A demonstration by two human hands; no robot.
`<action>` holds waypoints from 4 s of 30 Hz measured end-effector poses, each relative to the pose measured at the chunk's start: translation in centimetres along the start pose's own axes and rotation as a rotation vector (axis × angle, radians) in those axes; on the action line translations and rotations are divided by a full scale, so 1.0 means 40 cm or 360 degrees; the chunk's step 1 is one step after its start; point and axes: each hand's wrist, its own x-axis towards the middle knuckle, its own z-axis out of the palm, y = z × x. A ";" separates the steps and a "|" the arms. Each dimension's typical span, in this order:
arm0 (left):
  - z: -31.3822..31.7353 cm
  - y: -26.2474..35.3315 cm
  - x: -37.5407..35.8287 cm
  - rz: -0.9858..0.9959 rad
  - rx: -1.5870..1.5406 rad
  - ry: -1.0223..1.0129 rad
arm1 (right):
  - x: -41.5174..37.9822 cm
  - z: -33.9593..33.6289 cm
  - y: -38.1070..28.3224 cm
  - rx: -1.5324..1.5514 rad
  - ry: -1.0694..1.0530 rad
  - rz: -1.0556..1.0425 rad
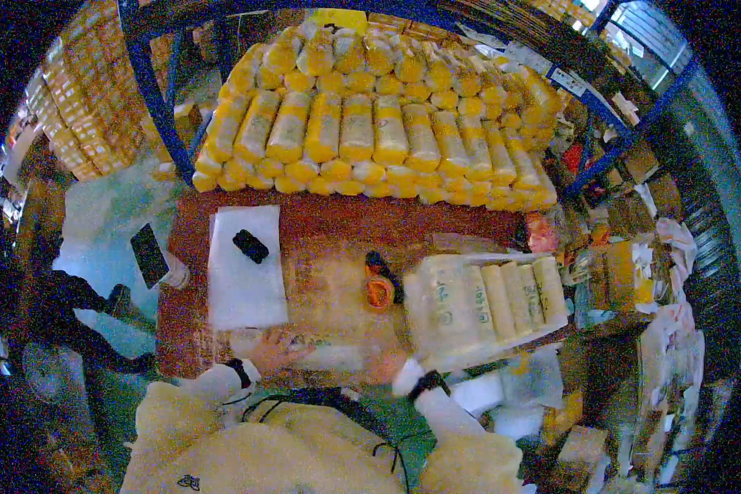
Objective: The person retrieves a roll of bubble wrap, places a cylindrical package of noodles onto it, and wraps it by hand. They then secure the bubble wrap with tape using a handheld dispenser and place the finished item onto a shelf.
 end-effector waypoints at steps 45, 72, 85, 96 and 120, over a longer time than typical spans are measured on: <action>-0.125 -0.093 0.136 -0.0496 -0.0623 -0.0504 | 0.071 -0.012 -0.298 0.0337 0.0530 0.0623; 0.040 -0.015 0.048 -0.0677 -0.0283 -0.0026 | 0.122 -0.127 -0.313 0.0411 0.0140 0.0724; 0.063 -0.025 0.102 -0.0964 0.0188 0.0044 | 0.148 -0.104 -0.285 0.0495 0.0129 0.0682; -0.062 -0.047 0.127 -0.0887 -0.1169 -0.0646 | 0.037 -0.048 -0.239 0.0537 0.0388 0.0446; 0.035 -0.023 0.139 -0.0912 -0.0063 -0.0027 | 0.054 0.000 -0.219 0.0442 0.0602 0.0422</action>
